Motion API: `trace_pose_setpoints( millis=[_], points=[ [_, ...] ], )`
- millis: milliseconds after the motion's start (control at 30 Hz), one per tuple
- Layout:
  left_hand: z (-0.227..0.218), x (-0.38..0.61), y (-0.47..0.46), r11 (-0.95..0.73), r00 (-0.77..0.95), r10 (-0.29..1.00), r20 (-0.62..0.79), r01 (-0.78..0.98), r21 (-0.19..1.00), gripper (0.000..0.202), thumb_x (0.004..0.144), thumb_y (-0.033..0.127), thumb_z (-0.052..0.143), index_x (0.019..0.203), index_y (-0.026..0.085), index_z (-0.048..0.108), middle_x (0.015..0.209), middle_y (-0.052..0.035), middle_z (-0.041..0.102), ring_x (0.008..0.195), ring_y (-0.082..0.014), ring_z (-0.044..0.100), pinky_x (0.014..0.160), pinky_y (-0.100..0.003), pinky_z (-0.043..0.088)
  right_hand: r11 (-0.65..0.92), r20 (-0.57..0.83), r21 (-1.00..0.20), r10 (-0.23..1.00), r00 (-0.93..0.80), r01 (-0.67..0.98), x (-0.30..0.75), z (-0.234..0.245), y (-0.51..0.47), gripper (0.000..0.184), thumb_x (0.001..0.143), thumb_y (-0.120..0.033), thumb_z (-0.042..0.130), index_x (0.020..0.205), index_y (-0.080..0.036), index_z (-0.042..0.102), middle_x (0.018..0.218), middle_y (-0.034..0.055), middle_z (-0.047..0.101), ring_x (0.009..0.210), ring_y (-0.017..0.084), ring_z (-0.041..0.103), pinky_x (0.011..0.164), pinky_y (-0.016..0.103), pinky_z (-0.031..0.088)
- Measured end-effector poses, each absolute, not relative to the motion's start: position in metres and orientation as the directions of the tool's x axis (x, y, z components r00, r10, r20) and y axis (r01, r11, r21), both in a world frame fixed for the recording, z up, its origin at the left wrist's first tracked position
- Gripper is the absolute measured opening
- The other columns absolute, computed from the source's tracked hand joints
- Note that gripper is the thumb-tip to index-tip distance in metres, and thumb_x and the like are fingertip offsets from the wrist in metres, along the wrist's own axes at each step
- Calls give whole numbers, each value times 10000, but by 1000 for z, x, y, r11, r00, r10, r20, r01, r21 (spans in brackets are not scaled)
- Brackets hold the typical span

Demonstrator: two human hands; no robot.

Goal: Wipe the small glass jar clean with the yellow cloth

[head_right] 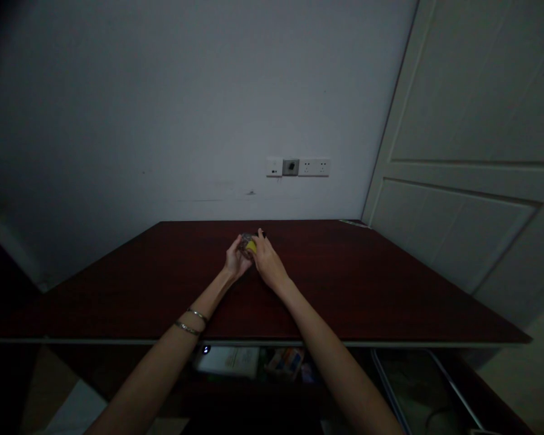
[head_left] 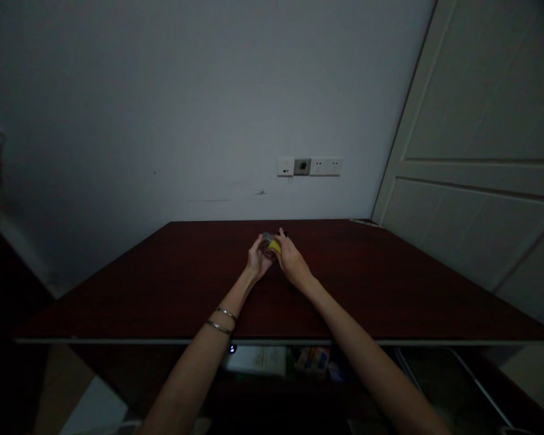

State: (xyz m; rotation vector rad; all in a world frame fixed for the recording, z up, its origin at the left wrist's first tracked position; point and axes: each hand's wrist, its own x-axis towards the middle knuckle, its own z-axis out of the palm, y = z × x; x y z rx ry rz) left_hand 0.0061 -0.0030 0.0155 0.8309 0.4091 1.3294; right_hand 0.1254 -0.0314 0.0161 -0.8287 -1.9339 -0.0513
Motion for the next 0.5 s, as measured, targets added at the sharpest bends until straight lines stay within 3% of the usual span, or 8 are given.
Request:
trace_pose_setpoints(
  millis=[100, 267, 500],
  points=[
    [16, 8, -5, 61, 289, 942, 172, -650, 757, 349, 752, 481, 476, 820, 156, 584, 767, -39, 625, 624, -107, 553, 555, -216, 424, 757, 800, -339, 544, -253, 558, 126, 18, -36, 494, 870, -317, 360, 1326, -151, 270, 1291, 146, 427, 1198, 240, 398, 973, 420, 361],
    [13, 12, -6, 97, 353, 928, 117, -535, 839, 458, 720, 595, 437, 693, 151, 546, 522, 0, 524, 424, -84, 457, 392, -194, 303, 774, 823, -348, 522, -223, 529, 129, 21, -42, 381, 866, -294, 373, 1222, -178, 445, 1333, 116, 388, 1204, 225, 398, 995, 394, 345],
    [14, 18, -9, 128, 353, 935, 38, -433, 892, 511, 739, 626, 336, 678, 151, 514, 494, 10, 493, 362, -79, 413, 330, -170, 205, 800, 869, -324, 463, -176, 505, 134, 23, -33, 317, 845, -262, 429, 1123, -167, 548, 1266, 113, 474, 1151, 207, 464, 979, 393, 377]
  ],
)
